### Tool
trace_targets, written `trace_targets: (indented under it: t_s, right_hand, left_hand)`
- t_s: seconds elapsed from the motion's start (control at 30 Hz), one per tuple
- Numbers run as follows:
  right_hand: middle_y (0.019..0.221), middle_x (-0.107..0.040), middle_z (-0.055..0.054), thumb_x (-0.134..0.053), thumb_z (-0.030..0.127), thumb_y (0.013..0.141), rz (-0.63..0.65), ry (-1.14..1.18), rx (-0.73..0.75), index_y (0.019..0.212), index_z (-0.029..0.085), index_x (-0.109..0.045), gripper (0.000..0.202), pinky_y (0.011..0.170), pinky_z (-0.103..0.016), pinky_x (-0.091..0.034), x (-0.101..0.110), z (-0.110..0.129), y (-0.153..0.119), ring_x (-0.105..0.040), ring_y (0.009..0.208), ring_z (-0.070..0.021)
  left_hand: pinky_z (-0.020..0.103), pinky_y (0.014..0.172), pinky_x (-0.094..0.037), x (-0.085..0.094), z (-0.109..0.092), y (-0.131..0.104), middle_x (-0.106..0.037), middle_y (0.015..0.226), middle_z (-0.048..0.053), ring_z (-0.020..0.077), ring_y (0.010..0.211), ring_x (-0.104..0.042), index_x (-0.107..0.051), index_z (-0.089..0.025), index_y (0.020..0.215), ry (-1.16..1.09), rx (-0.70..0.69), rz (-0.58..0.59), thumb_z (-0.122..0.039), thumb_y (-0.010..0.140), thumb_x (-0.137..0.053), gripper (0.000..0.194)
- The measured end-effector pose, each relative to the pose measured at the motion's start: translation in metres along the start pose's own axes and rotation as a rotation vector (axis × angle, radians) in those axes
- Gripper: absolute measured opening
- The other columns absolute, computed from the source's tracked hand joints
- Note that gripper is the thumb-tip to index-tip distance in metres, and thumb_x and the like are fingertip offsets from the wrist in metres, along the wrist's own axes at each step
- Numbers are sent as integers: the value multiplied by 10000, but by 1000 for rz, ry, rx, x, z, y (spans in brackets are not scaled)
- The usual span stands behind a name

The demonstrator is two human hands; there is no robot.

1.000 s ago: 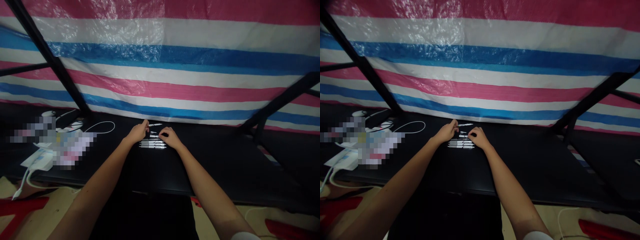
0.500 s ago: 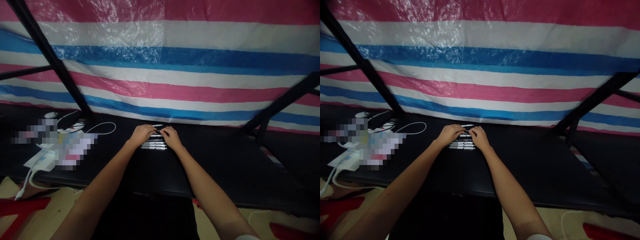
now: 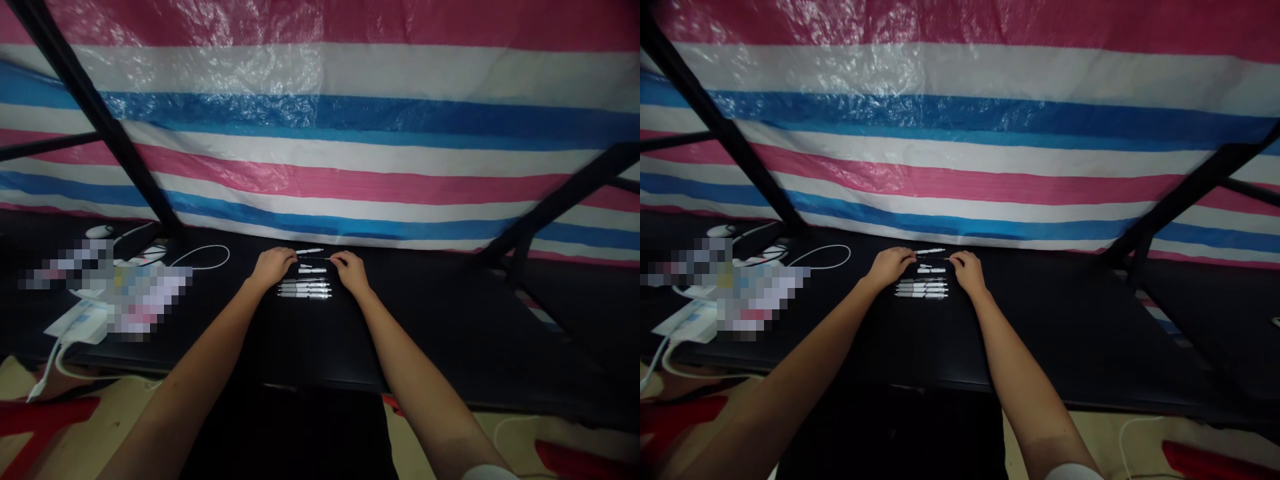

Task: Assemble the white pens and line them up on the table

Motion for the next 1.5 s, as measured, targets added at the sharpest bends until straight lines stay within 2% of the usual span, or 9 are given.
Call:
trace_targets:
  t_s: [0.17,0.3,0.43,0.6,0.7,0.9,1.0,1.2,1.5]
  right_hand:
    - [887,-724,-60,-606,179,894,-19,-95,-85,862,214,-770,170,860,-352,-466,6,-14,0,-630,885,-225]
    - [877,-720,-69,-635,180,890,19,-231,-124,872,219,-798,168,835,-350,-447,3,-14,-1,-590,868,-232]
    - [912,-720,-67,-650,195,897,69,-275,-117,902,232,-812,166,844,-347,-431,-6,-7,0,-556,884,-230]
    - [933,-693,-74,-655,192,902,111,-280,-113,920,223,-811,161,882,-360,-421,-15,-6,0,-538,899,-224]
    - [919,-674,-78,-662,187,896,103,-255,-103,914,223,-809,152,880,-379,-429,-16,-8,-1,-542,901,-227]
    - [901,-659,-68,-720,180,848,104,-189,-71,912,236,-805,121,864,-391,-452,-18,-14,1,-560,890,-225]
    - [907,-653,-59,-729,163,827,107,-134,-72,936,240,-800,151,856,-380,-467,-17,-15,1,-572,885,-214]
    - [896,-621,-36,-698,84,787,119,-40,-133,1031,207,-765,281,854,-356,-492,-14,-23,1,-591,847,-183]
    - [919,-621,-33,-580,11,738,70,8,-160,961,197,-742,333,873,-363,-513,-12,-33,0,-616,855,-172]
  left_hand:
    - [283,785,-458,1,3,2,-737,1060,30,205,1011,-656,-741,-268,1021,-3,42,-29,-392,982,-543,237]
    - [292,782,-461,-5,-10,9,-734,1086,23,216,1028,-650,-756,-272,1006,12,16,-16,-389,977,-550,239]
    - [306,823,-488,-15,-20,14,-715,1095,53,222,1013,-647,-752,-242,1047,16,-30,46,-332,993,-505,269]
    - [315,963,-488,-17,-9,9,-626,1204,130,211,1074,-622,-643,-170,1326,-29,-12,58,-87,932,-424,459]
    - [325,956,-498,-11,1,3,-609,1211,139,216,1040,-638,-600,-172,1372,-55,45,23,-111,916,-461,480]
    - [335,813,-518,-7,11,-1,-707,1057,98,254,949,-663,-705,-217,1119,43,185,68,-242,875,-587,272]
    - [314,784,-506,-7,21,-3,-739,1016,87,240,902,-672,-731,-221,1046,-46,277,56,-292,862,-611,231]
    - [309,738,-488,-3,51,-8,-765,895,63,231,821,-679,-752,-240,848,-167,445,-42,-149,820,-529,242]
    - [286,734,-478,-12,66,-7,-755,843,24,196,804,-673,-736,-239,808,-306,458,-71,-117,782,-458,305]
Point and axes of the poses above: each hand's wrist, its own y-axis towards the middle knuckle, its own x-axis out of the back of the hand, z = x × y, the point moved 10 cm from there along y, towards the middle knuckle
